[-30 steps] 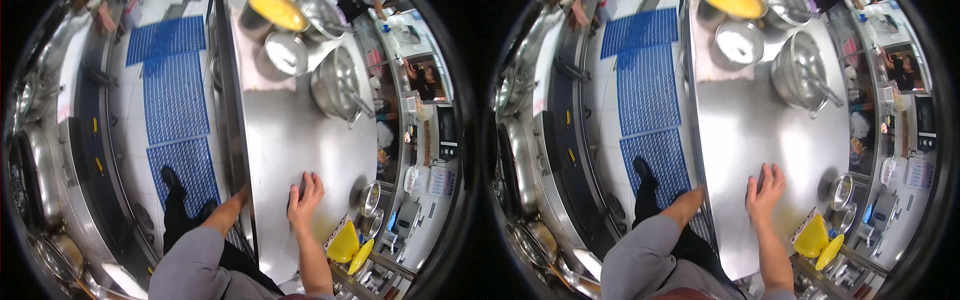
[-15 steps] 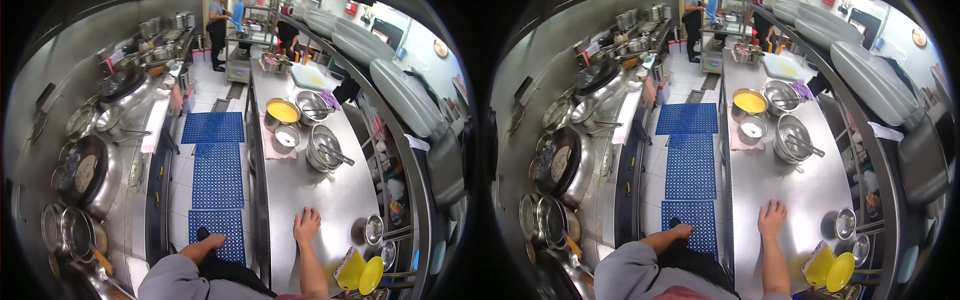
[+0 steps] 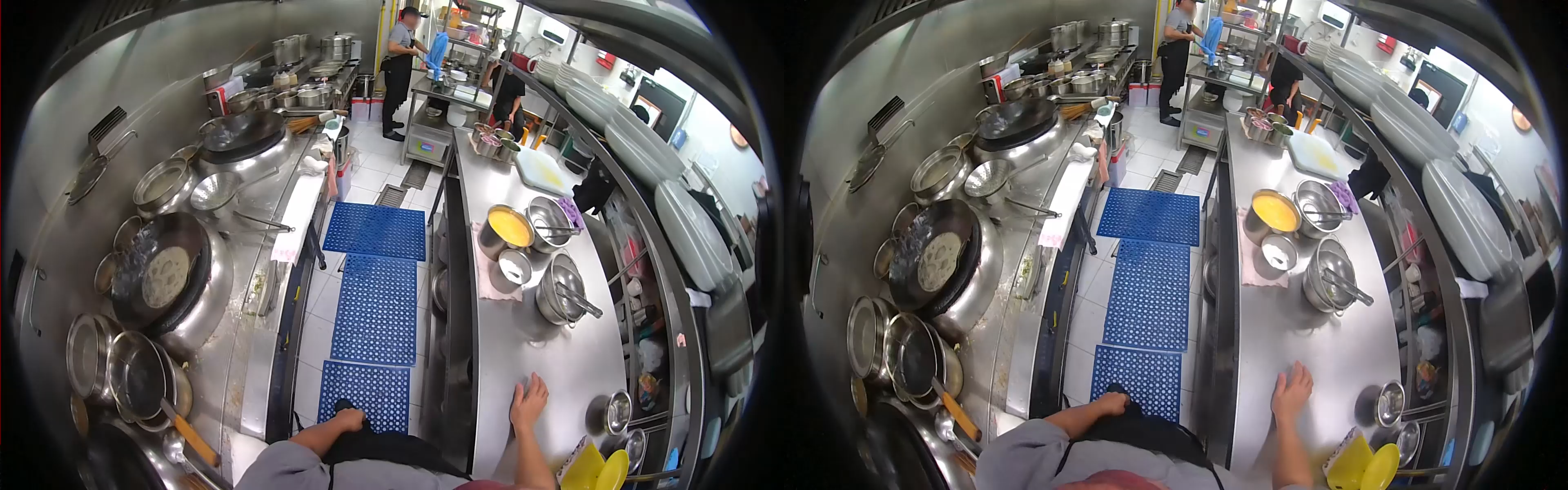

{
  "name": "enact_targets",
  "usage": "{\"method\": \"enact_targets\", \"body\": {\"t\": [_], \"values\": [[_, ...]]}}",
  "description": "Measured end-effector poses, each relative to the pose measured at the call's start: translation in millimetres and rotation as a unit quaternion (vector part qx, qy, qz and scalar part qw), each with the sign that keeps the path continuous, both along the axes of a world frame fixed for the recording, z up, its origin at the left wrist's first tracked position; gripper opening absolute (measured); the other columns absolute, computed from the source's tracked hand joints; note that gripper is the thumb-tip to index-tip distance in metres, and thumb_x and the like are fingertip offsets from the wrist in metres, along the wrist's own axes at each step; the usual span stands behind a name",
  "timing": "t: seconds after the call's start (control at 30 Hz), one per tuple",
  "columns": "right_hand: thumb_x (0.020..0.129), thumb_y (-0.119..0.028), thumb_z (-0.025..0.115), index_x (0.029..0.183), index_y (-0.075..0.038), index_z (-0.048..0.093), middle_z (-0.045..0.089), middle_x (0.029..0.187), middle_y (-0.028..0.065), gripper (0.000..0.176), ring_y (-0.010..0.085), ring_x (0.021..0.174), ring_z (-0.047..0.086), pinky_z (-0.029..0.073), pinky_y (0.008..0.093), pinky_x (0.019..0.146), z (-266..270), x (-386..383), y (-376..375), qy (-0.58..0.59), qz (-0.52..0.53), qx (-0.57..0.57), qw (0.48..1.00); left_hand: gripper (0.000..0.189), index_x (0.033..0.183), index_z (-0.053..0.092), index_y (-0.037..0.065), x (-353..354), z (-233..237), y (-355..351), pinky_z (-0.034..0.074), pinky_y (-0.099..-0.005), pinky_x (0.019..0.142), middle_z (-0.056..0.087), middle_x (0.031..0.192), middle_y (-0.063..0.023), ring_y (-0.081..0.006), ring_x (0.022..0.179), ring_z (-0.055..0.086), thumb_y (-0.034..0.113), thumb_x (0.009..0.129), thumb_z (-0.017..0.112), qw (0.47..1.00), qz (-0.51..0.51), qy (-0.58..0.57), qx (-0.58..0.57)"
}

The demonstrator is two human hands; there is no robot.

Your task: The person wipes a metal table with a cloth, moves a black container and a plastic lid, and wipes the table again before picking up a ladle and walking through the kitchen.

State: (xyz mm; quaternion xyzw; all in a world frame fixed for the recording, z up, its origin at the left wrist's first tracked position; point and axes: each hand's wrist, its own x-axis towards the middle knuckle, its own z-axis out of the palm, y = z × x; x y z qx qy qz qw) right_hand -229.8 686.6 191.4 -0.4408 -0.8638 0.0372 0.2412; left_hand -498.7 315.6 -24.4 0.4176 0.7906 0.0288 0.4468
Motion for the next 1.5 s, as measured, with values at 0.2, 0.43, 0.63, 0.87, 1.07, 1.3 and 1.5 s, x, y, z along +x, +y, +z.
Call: {"method": "enact_targets", "body": {"t": [0.2, 0.43, 0.63, 0.87, 1.07, 1.3, 1.5], "values": [[0.091, -0.025, 0.058, 0.135, -0.003, 0.047, 0.049, 0.133, 0.0218, 0.050, 0.0405, 0.124, 0.043, 0.033, 0.0500, 0.106, -3, 1, 4, 0.013, 0.006, -0.007, 1.000, 0.040, 0.120, 0.066, 0.014, -36, -13, 52, 0.049, -0.0443, 0.095, 0.067, 0.118, -0.0140, -0.0345, 0.115, 0.061, 0.026, 0.082, 0.066, 0.992, -0.002, -0.102, 0.067], [0.092, -0.025, 0.056, 0.133, -0.001, 0.048, 0.051, 0.129, 0.0221, 0.048, 0.0405, 0.121, 0.045, 0.035, 0.0501, 0.104, -4, -1, 3, 0.017, 0.000, 0.008, 1.000, 0.034, 0.112, 0.067, 0.003, -58, -1, 80, 0.049, -0.0417, 0.086, 0.071, 0.106, -0.0132, -0.0238, 0.099, 0.065, 0.026, 0.094, 0.051, 0.957, 0.042, -0.263, 0.115], [0.094, -0.024, 0.056, 0.126, 0.002, 0.055, 0.060, 0.114, 0.0210, 0.041, 0.0374, 0.106, 0.055, 0.043, 0.0458, 0.095, -18, -17, 24, 0.102, -0.082, -0.024, 0.991, 0.038, 0.095, 0.069, -0.002, -84, -19, 46, 0.048, -0.0423, 0.077, 0.071, 0.089, -0.0157, -0.0255, 0.083, 0.064, 0.028, 0.095, 0.045, 0.939, -0.051, -0.291, 0.178], [0.091, -0.016, 0.060, 0.113, -0.005, 0.066, 0.067, 0.097, 0.0158, 0.026, 0.0342, 0.091, 0.063, 0.049, 0.0418, 0.085, 83, -265, -35, 0.119, 0.325, -0.120, 0.931, 0.030, 0.099, 0.072, 0.005, -103, -50, 3, 0.050, -0.0424, 0.074, 0.072, 0.092, -0.0154, -0.0265, 0.082, 0.068, 0.027, 0.090, 0.053, 0.919, 0.019, -0.289, 0.268], [0.092, -0.042, 0.058, 0.120, -0.008, 0.065, 0.069, 0.107, 0.0179, 0.045, 0.0344, 0.099, 0.066, 0.051, 0.0411, 0.087, -77, -431, -46, -0.392, 0.531, -0.243, 0.711, 0.026, 0.094, 0.074, 0.009, -101, -31, -44, 0.052, -0.0426, 0.075, 0.072, 0.090, -0.0146, -0.0277, 0.082, 0.069, 0.025, 0.084, 0.057, 0.933, 0.250, -0.188, 0.179], [0.083, -0.046, 0.063, 0.105, -0.005, 0.072, 0.071, 0.096, 0.0230, 0.047, 0.0361, 0.093, 0.069, 0.052, 0.0438, 0.086, -203, -466, -26, -0.338, 0.518, -0.277, 0.735, 0.018, 0.084, 0.074, 0.010, -35, 7, -93, 0.051, -0.0392, 0.064, 0.071, 0.077, -0.0090, -0.0191, 0.071, 0.064, 0.022, 0.076, 0.062, 0.829, 0.548, -0.093, 0.061], [0.083, -0.042, 0.062, 0.109, -0.004, 0.071, 0.070, 0.102, 0.0224, 0.046, 0.0390, 0.098, 0.067, 0.051, 0.0455, 0.090, -277, -468, 8, -0.454, 0.537, -0.341, 0.624, 0.027, 0.091, 0.073, 0.002, 3, 63, -81, 0.053, -0.0476, 0.079, 0.069, 0.099, -0.0248, -0.0404, 0.093, 0.068, 0.017, 0.082, 0.052, 0.783, 0.612, -0.044, -0.102]]}}
